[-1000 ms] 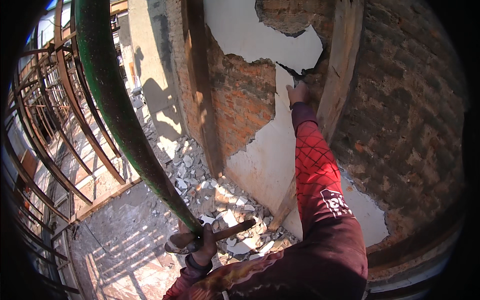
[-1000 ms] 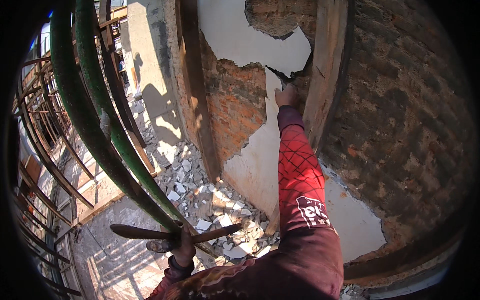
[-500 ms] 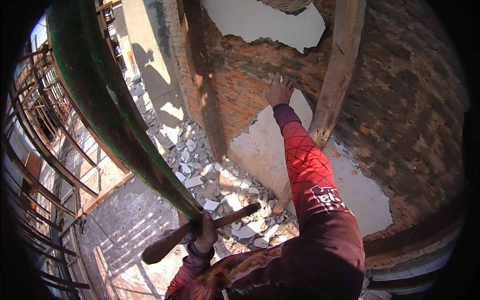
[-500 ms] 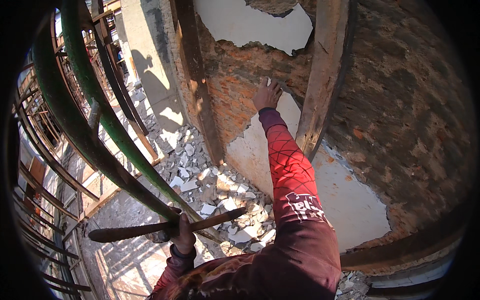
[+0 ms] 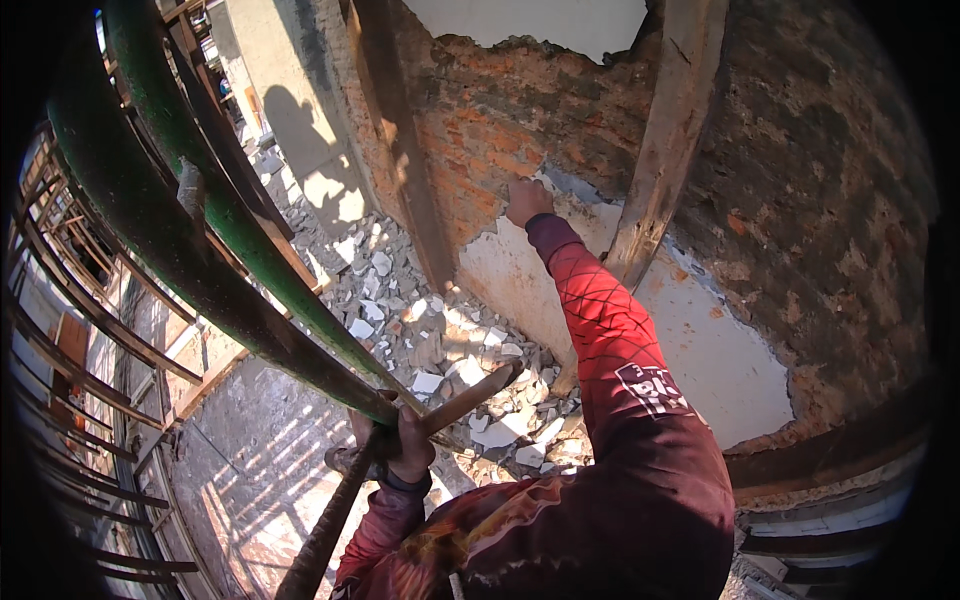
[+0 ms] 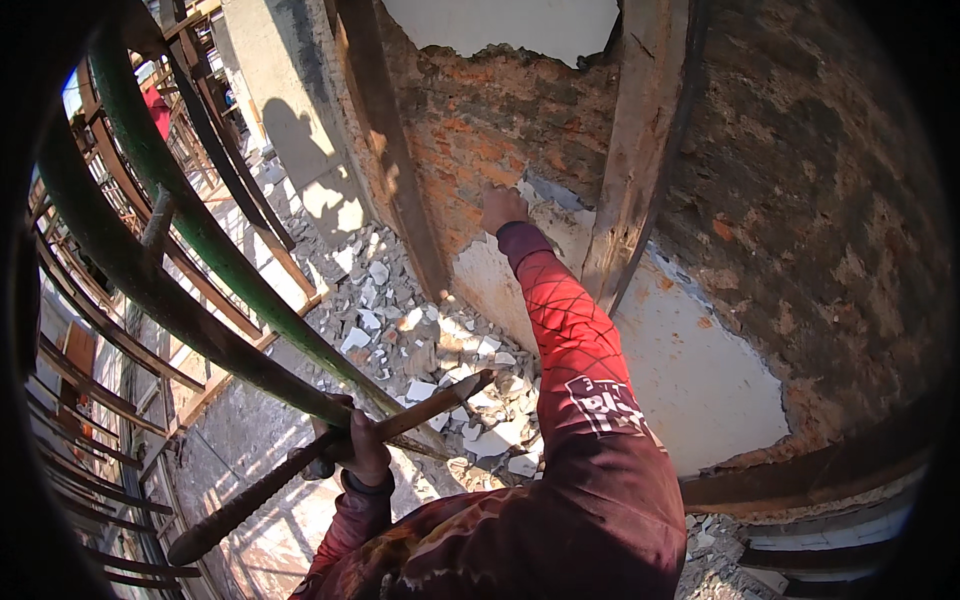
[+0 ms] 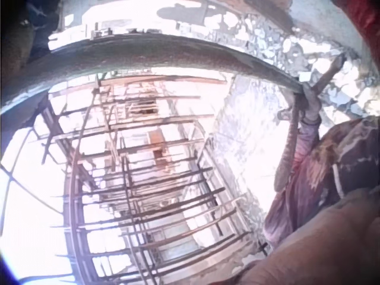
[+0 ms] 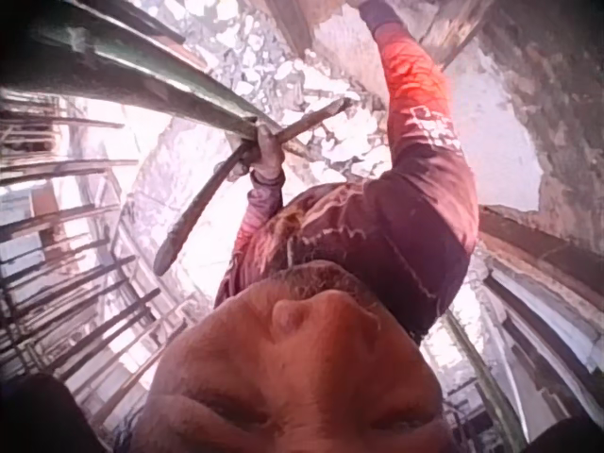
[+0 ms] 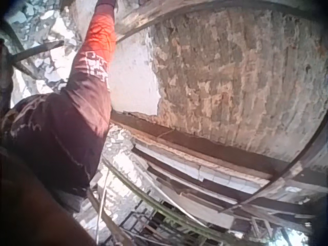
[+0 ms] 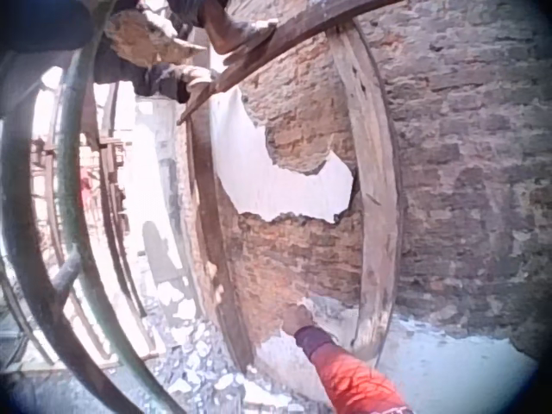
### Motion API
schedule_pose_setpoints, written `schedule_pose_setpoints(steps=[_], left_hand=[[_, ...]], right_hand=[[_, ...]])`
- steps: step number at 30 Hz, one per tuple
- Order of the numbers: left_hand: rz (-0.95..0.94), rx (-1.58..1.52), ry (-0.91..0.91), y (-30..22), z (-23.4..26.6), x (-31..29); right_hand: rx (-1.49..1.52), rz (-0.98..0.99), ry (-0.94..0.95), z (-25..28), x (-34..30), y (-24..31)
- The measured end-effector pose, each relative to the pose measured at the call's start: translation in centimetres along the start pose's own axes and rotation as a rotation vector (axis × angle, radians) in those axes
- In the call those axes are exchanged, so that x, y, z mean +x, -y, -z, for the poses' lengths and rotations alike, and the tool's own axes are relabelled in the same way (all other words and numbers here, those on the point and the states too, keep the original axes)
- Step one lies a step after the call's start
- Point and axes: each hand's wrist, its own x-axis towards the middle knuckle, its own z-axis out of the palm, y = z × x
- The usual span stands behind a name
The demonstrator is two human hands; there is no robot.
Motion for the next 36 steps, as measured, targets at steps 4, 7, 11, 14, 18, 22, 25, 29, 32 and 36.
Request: schedule_pose_setpoints(steps=[4, 7, 11, 14, 18, 22, 25, 29, 32, 36], left_hand=[[-0.059, 0.027, 0.009, -0.4, -0.5, 0.5], [-0.032, 0.026, 0.019, -0.2, -0.2, 0.4], [-0.044, 0.046, 0.009, -0.4, -0.2, 0.4], [-0.059, -0.033, 0.007, -0.1, -0.4, 0.4], [-0.007, -0.231, 0.021, -0.4, -1.1, 0.7], [0.032, -0.369, 0.122, -1.4, -1.2, 1.5], [0.065, -0.362, 0.222, -0.8, -0.2, 1.5], [0.138, -0.386, 0.164, -0.8, 0.2, 1.1], [0.140, -0.397, 0.157, -0.1, 0.2, 1.0], [0.172, -0.441, 0.161, 0.2, -0.1, 0.9]], right_hand=[[0.667, -0.049, 0.348, -6.4, -2.0, 2.4], [0.911, 0.113, 0.218, -8.7, -4.1, 5.7], [1.001, 0.212, 0.622, -9.3, -8.8, 3.9], [1.133, -0.236, 0.660, -13.8, -18.1, -3.0], [0.262, -0.104, 0.940, -25.3, -41.1, -14.3], [0.403, 0.006, 1.518, -21.5, -60.2, -8.4], [0.695, 0.061, 1.388, -21.0, -62.7, -9.5], [0.895, 0.234, 1.219, -24.0, -67.3, -11.5], [0.485, 0.214, 1.202, -23.8, -69.3, -10.7], [0.231, 0.057, 1.025, -18.7, -69.0, -8.8]])
